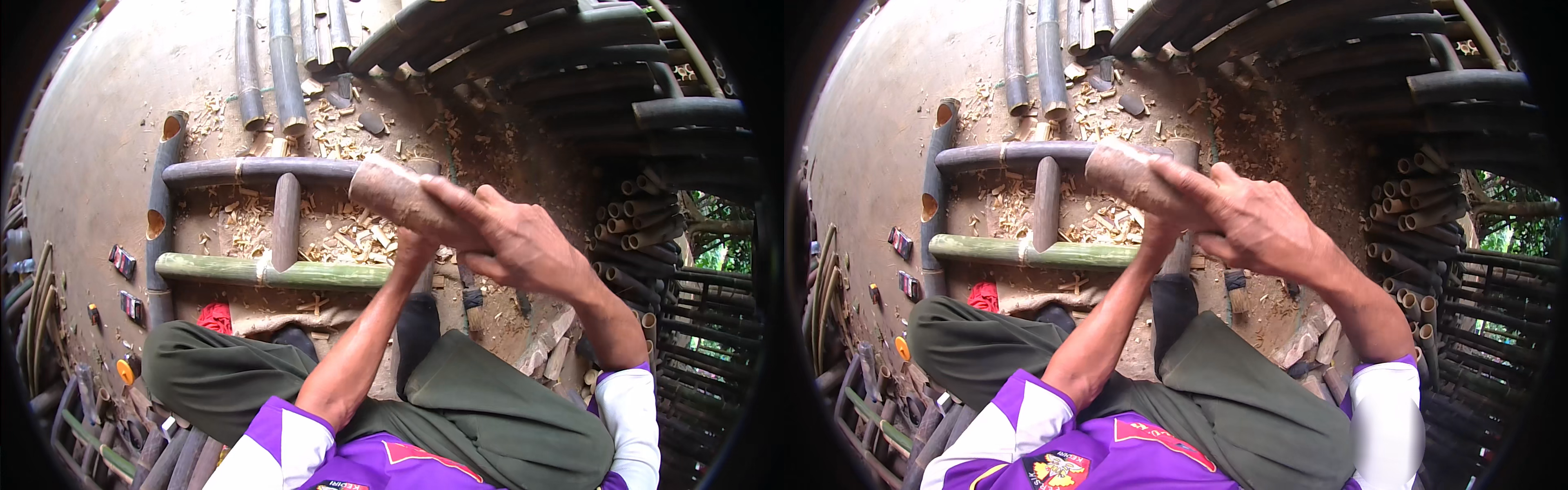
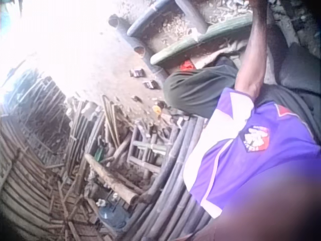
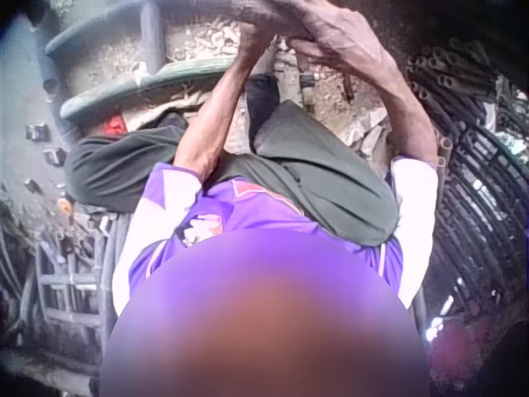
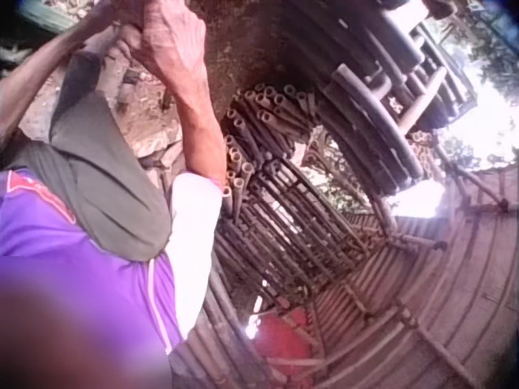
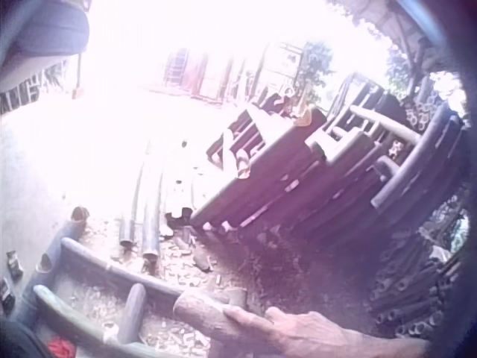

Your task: The person sits on the ground and uses a chisel and wooden mallet to carve a hole into a bamboo pole. They repeatedly strike the chisel to remove material and occasionally clear debris from the opening.

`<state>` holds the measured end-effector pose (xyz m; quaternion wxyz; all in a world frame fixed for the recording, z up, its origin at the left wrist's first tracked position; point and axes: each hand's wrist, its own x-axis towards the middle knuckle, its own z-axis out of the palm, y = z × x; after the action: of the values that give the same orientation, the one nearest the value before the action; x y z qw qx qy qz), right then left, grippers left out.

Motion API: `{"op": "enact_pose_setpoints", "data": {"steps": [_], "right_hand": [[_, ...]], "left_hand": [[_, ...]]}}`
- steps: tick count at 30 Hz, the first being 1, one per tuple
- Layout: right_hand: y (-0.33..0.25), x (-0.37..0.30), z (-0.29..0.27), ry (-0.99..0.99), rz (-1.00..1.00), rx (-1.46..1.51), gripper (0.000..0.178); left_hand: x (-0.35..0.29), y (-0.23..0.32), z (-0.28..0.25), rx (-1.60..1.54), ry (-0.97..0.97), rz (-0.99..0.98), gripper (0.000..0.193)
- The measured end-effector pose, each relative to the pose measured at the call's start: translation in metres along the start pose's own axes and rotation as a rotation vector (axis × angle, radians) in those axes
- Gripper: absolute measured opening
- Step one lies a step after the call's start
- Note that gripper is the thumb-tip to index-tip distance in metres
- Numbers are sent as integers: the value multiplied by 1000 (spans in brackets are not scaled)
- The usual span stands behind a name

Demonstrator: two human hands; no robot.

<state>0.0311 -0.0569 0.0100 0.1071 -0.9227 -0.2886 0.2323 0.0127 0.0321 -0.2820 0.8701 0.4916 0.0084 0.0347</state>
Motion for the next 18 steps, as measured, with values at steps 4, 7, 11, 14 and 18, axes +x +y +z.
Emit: {"op": "enact_pose_setpoints", "data": {"steps": [4, 7, 11, 14, 18], "right_hand": [[44, -39, 28, 324, 177, 276, 94], [93, -81, 84, 402, 405, 353, 82], [126, -135, 200, 400, 716, 445, 74], [139, -188, 283, 404, 831, 313, 81], [118, -154, 261, 587, 709, 235, 94]], "left_hand": [[52, 58, -24, -100, 14, -367, 23], [59, 104, -26, -171, 209, -306, 24], [60, 120, -44, -474, 305, -344, 23], [44, 100, -32, -322, 239, -447, 26], [8, 85, 12, 10, 135, -634, 30]]}}
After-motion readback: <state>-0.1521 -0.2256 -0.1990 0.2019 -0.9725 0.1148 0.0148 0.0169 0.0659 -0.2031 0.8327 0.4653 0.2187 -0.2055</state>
